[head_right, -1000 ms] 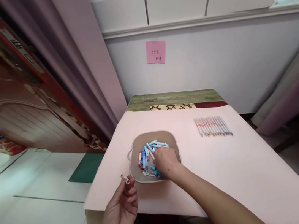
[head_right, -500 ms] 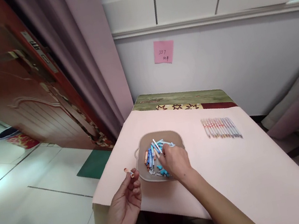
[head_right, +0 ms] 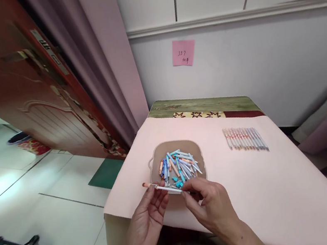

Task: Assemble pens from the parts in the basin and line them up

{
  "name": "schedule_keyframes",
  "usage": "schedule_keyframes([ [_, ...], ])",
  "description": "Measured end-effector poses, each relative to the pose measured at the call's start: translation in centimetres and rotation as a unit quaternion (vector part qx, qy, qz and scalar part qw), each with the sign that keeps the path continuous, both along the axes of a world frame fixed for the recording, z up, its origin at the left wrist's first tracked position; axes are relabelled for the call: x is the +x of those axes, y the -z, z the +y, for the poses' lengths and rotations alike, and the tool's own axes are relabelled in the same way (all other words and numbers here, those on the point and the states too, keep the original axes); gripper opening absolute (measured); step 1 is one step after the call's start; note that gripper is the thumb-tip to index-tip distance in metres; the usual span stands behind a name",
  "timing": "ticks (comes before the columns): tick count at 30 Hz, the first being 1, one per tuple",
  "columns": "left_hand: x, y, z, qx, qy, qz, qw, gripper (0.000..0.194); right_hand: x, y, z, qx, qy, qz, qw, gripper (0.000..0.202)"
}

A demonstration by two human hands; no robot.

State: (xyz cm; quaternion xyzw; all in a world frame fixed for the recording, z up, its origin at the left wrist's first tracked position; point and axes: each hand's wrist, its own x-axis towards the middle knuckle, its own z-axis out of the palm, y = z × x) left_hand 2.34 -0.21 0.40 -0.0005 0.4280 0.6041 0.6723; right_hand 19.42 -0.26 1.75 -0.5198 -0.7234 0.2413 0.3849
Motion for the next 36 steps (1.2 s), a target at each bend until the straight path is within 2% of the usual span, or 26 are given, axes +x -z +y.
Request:
schedule_keyframes([
  [10,0.9,0.3,-1.0,0.022,0.013,0.025,0.999,0.011,0.3,0.4,-0.7,0.051,-0.011,-0.032,0.998,0.015],
  [18,1.3,1.1,-1.8,0.007,0.03,0.022,0.999,0.013,-0.3,0.7,-1.6,0.037,-0.02,-0.063,0.997,0.017],
  [22,1.1,1.4,-2.2,-0.02,0.032,0.013,0.999,0.013,-0.8,1.1,-1.9,0.048,-0.031,-0.063,0.996,0.016],
  [27,0.6,1.7,-2.5,-0.017,0.04,0.01,0.999,0.016,-1.7,1.8,-1.9,0.048,-0.037,-0.056,0.997,0.013],
  [33,-0.4,2.2,-1.8,-0.017,-0.013,0.019,1.0,0.015,-1.7,1.9,-1.4,0.023,-0.049,-0.039,0.998,0.019],
  [36,-1.6,2.0,-0.9,-0.028,-0.064,0.041,0.997,0.015,-0.2,1.5,0.2,0.019,0.0,-0.03,0.999,0.029],
])
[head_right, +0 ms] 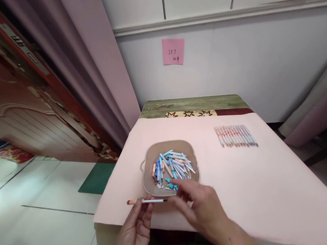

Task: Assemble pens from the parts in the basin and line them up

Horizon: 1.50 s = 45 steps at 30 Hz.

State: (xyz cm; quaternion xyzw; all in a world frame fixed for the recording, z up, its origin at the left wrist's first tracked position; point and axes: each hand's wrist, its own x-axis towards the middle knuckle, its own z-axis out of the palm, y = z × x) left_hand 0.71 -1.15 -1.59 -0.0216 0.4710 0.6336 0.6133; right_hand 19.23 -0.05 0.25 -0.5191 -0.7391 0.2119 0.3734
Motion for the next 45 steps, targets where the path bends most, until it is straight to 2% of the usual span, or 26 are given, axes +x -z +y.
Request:
schedule_keyframes([
  [3,-1.2,-0.3,0.9,0.001,-0.031,-0.01,0.999,0.016,1.4,-0.2,2.6,-0.02,0.075,-0.115,0.99,0.02],
  [8,-2.1,-0.4,1.4,0.001,-0.034,-0.023,0.999,0.016,0.8,0.3,6.2,-0.115,0.052,-0.338,0.933,0.019],
  [13,-2.2,-0.3,1.3,-0.003,-0.036,-0.028,0.999,0.016,-1.4,0.7,6.9,-0.168,0.046,-0.434,0.884,0.025],
  [16,-2.2,-0.4,1.3,-0.007,-0.033,-0.026,0.999,0.017,-1.9,0.8,6.9,-0.186,0.052,-0.439,0.878,0.021],
  [20,-2.2,-0.5,1.5,-0.01,-0.033,-0.034,0.999,0.017,-0.9,0.7,7.3,-0.172,0.046,-0.394,0.902,0.019],
  [23,-2.3,-0.4,1.6,-0.013,-0.033,-0.043,0.998,0.017,0.3,0.4,8.1,-0.142,0.112,-0.383,0.906,0.021],
  [25,-2.2,-0.3,1.7,-0.011,-0.03,-0.044,0.999,0.017,0.6,0.2,8.6,-0.126,0.132,-0.392,0.902,0.021],
  [32,-2.2,-0.6,2.0,0.007,-0.029,-0.033,0.999,0.016,-0.1,0.2,10.2,-0.127,0.07,-0.421,0.895,0.014],
  [37,-2.3,-0.8,2.0,0.007,-0.033,-0.033,0.999,0.016,-0.7,0.2,10.5,-0.124,0.052,-0.413,0.901,0.023],
  [45,-1.1,-1.0,1.9,0.021,-0.027,-0.031,0.999,0.015,-4.9,2.0,10.8,-0.131,-0.015,-0.399,0.907,0.024],
])
